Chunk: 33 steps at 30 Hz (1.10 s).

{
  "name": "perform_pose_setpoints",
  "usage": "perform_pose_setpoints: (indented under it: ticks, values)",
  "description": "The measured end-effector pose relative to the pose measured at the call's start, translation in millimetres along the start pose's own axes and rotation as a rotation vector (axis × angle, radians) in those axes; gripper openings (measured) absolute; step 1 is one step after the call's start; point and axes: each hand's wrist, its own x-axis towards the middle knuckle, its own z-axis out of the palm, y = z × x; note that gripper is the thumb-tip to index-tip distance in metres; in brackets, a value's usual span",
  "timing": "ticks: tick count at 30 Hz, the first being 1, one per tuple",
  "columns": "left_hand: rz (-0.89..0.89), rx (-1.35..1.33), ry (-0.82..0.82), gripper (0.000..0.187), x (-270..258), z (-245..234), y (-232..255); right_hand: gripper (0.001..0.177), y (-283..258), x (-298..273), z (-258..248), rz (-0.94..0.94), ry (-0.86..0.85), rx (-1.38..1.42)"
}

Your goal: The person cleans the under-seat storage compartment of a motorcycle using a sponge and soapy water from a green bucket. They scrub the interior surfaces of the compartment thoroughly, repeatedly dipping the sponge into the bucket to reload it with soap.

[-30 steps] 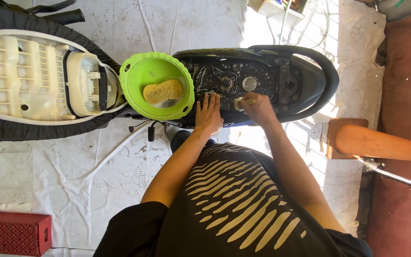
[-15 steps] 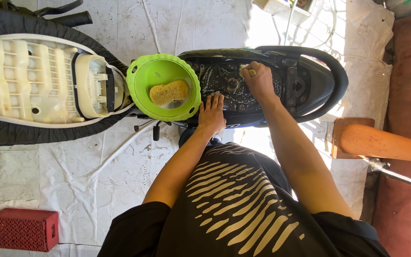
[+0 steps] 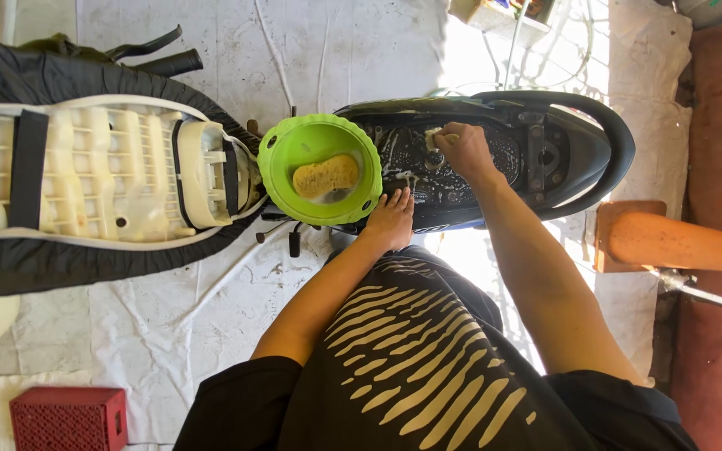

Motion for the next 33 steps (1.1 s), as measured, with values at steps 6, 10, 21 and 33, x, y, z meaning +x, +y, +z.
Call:
perform_pose_setpoints:
  ticks: [6, 10, 21, 33]
  values:
    - [0.02, 0.047, -0.034, 0.08, -2.6, -6.6, -6.1, 0.016, -0.7, -1.7, 13.2, 0.178, -0.069, -0.128]
    - [0.029, -0.007, -0.056, 0.08, 6.6, -6.9, -10.5, 0.012, -32.7, -2.7, 21.3, 0.076, 0.002, -0.142]
    - [-0.076, -0.163, 0.005, 0.08, 23.7, -32.1, 2.1, 0.012, -20.0, 44.2, 39.9, -0.097, -0.098, 0.147]
    - [-0.137, -0.427, 0.505, 0.071, 26.4, -64.7, 31.7, 0.015, 34.2, 55.0, -31.2, -0.151, -0.47, -0.481]
